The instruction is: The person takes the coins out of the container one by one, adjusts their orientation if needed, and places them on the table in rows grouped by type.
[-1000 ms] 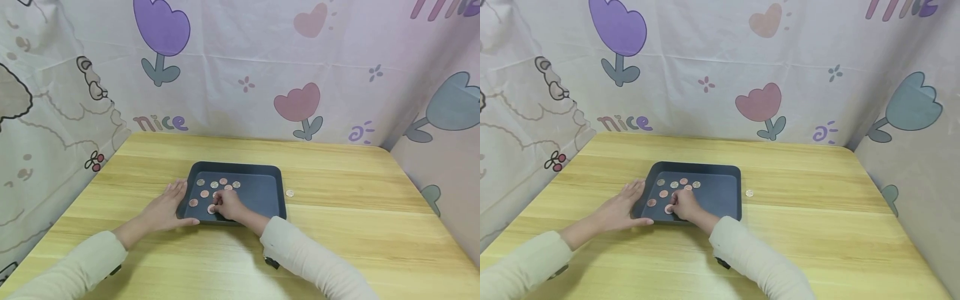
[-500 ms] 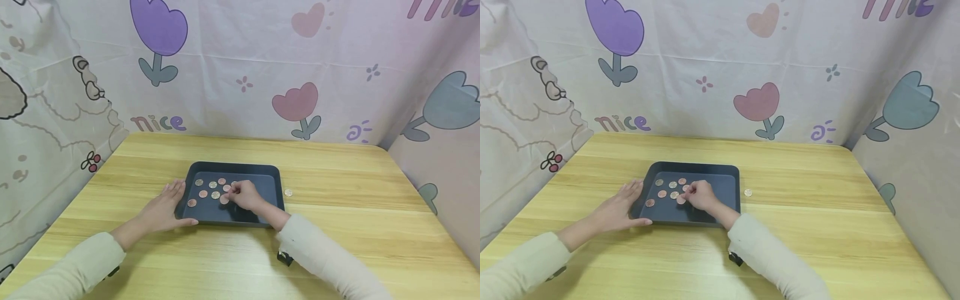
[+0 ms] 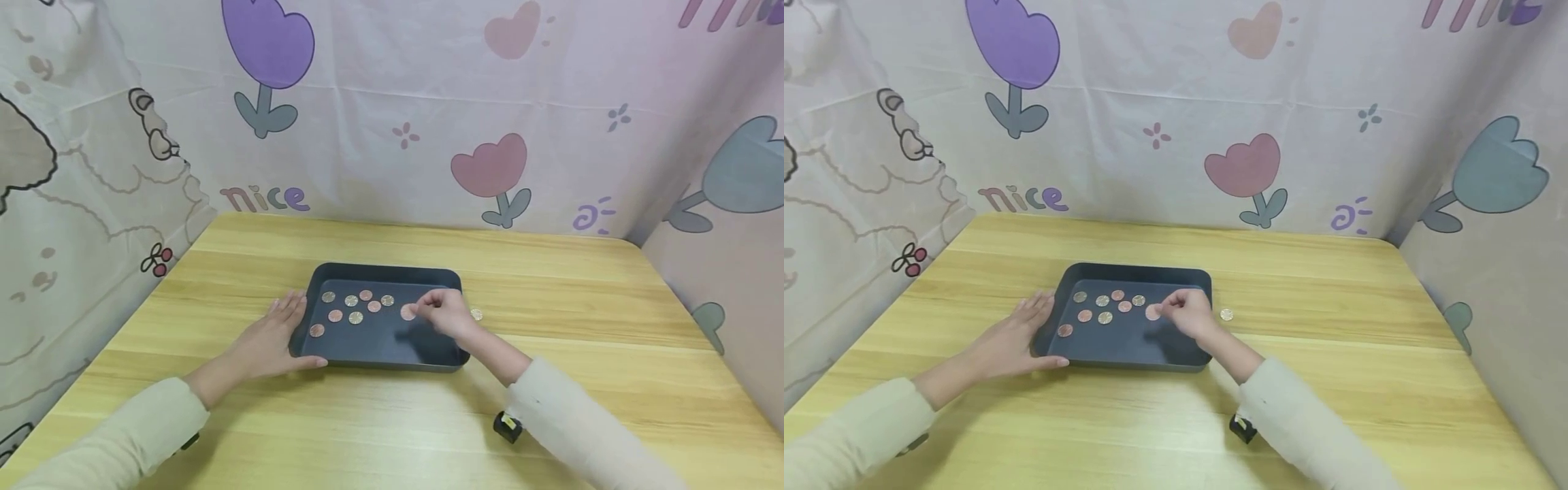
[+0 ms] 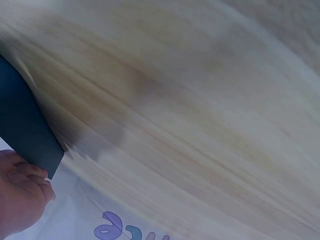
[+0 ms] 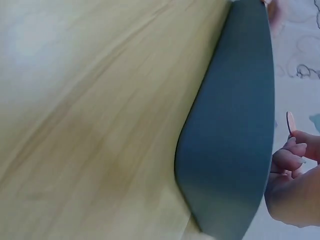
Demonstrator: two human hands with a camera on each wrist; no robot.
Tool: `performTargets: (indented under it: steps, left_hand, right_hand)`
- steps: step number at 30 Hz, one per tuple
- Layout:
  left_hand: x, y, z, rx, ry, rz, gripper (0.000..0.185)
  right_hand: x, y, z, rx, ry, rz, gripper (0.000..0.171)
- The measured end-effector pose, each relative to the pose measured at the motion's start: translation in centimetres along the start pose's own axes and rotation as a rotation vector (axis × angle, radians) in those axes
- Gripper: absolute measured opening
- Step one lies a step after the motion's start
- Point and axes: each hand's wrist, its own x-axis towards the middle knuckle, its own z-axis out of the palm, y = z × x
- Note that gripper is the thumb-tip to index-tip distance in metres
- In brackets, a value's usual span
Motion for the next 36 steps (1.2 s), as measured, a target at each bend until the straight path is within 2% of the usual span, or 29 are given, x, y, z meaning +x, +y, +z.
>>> performTargets:
  steps: [6, 10, 15, 19, 27, 36]
  left_hand:
    - [-0.1, 0.1, 0.0, 0.001, 0.015, 0.006, 0.115]
    - [-0.2, 0.1, 0.0, -0.001, 0.016, 0.000, 0.115]
    - [-0.3, 0.1, 0.0, -0.003, 0.011, -0.008, 0.115]
    - [-0.4, 0.1, 0.0, -0.010, 0.014, -0.004, 0.115]
    - [-0.4, 0.1, 0.1, -0.008, 0.022, 0.007, 0.115]
    - [-0.3, 0.1, 0.0, -0.007, 0.021, 0.004, 0.115]
  right_hand:
    - [-1.2, 0.8, -3.0, 0.161, 0.065, 0.068, 0.013]
    - [-1.9, 1.9, -5.2, 0.205, 0.113, 0.093, 0.011]
    - [-2.5, 4.1, -7.4, 0.154, 0.129, 0.119, 0.012]
    - [-2.9, 5.7, -8.4, 0.101, 0.118, 0.149, 0.013]
    - [-3.4, 7.4, -8.4, 0.013, 0.081, 0.182, 0.015]
    - [-3.4, 7.6, -8.2, -0.104, 0.058, 0.183, 0.013]
